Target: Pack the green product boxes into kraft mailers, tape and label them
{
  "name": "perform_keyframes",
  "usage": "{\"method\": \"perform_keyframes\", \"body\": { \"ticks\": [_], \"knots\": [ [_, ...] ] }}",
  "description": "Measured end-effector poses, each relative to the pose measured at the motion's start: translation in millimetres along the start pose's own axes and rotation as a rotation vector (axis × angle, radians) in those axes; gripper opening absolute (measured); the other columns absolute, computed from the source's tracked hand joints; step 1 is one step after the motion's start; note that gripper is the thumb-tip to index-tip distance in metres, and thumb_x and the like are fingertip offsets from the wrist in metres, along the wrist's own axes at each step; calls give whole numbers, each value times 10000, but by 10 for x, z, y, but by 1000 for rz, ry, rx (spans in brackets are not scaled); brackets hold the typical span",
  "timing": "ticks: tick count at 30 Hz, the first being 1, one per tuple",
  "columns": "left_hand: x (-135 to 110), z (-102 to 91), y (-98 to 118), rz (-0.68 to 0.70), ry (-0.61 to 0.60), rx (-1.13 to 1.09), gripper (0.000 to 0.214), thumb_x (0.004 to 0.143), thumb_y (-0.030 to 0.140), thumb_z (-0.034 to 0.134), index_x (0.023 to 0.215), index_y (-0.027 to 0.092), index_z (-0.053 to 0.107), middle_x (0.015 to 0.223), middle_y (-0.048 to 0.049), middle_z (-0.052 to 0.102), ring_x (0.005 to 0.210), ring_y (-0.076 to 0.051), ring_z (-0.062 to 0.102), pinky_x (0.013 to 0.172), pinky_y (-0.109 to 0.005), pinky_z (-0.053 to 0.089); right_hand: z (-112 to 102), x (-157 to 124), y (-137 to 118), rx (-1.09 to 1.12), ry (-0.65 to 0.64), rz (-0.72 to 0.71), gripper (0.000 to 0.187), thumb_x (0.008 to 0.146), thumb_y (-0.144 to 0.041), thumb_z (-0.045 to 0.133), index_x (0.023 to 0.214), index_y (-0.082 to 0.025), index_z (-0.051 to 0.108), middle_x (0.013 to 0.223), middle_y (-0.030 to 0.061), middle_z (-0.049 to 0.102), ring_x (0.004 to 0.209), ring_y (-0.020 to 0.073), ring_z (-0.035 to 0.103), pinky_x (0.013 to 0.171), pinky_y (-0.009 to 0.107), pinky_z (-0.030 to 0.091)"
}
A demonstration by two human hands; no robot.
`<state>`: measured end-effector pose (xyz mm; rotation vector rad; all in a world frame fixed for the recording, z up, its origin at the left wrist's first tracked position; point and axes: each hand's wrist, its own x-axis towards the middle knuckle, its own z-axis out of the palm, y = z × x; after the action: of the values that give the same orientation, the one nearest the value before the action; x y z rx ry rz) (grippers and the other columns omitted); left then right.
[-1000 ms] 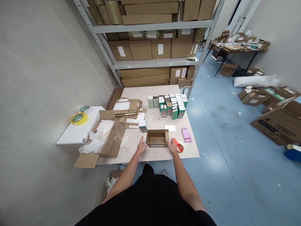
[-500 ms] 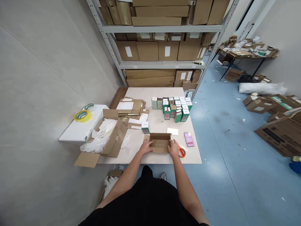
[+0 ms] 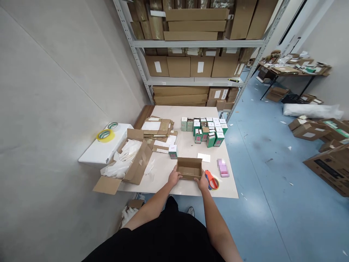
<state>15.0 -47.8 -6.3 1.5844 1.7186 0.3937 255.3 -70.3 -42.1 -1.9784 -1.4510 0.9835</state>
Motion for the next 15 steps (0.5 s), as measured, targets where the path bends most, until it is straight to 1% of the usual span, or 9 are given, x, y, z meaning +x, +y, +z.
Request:
{"method": "perform_keyframes", "body": {
  "ticks": [1, 3, 5, 8, 11, 15],
  "knots": [
    [-49, -23, -2, 25, 30, 15, 96, 851, 264, 748, 811, 186, 787, 1676, -71, 345, 1361, -337, 538, 1182, -447, 403, -11, 5, -27, 9, -9, -6, 789, 775, -347, 720, 1503, -201, 451, 1314, 162, 678, 1207, 369, 651, 984, 421, 489],
    [-170, -68, -33, 62, 95, 38, 101, 875, 262, 726, 833, 200, 793, 1645, -74, 397, 1400, -341, 487, 1198, -464, 383, -32, -1, -91, 3, -12, -40, 735, 772, -330, 729, 1460, -209, 501, 1240, 149, 715, 1131, 364, 685, 938, 406, 500],
    [-301, -123, -84, 69, 153, 58, 120, 902, 278, 698, 872, 218, 798, 1629, -66, 421, 1417, -344, 459, 1199, -489, 380, -27, -32, -166, -4, 3, -85, 701, 775, -336, 742, 1432, -217, 531, 1212, 142, 729, 1116, 359, 688, 924, 396, 499],
    [-478, -255, -160, 59, 237, 96, 130, 921, 283, 677, 937, 244, 799, 1609, -52, 454, 1421, -331, 452, 1196, -497, 388, 43, -103, -308, 1, 4, -132, 667, 819, -377, 723, 1441, -243, 524, 1201, 123, 741, 1083, 340, 702, 904, 384, 497],
    [-634, -455, -206, 47, 327, 103, 131, 919, 269, 683, 979, 257, 798, 1605, -48, 459, 1413, -314, 470, 1194, -482, 400, 135, -161, -488, -15, -21, -185, 664, 857, -438, 694, 1464, -254, 500, 1197, 114, 746, 1047, 332, 714, 882, 382, 502],
    [-887, -776, -291, 6, 416, 64, 103, 880, 275, 743, 964, 265, 804, 1633, -29, 418, 1454, -324, 429, 1222, -475, 374, 204, -223, -779, -25, -88, -261, 749, 847, -515, 695, 1504, -246, 457, 1233, 120, 734, 1073, 342, 705, 891, 399, 516]
  ]
}}
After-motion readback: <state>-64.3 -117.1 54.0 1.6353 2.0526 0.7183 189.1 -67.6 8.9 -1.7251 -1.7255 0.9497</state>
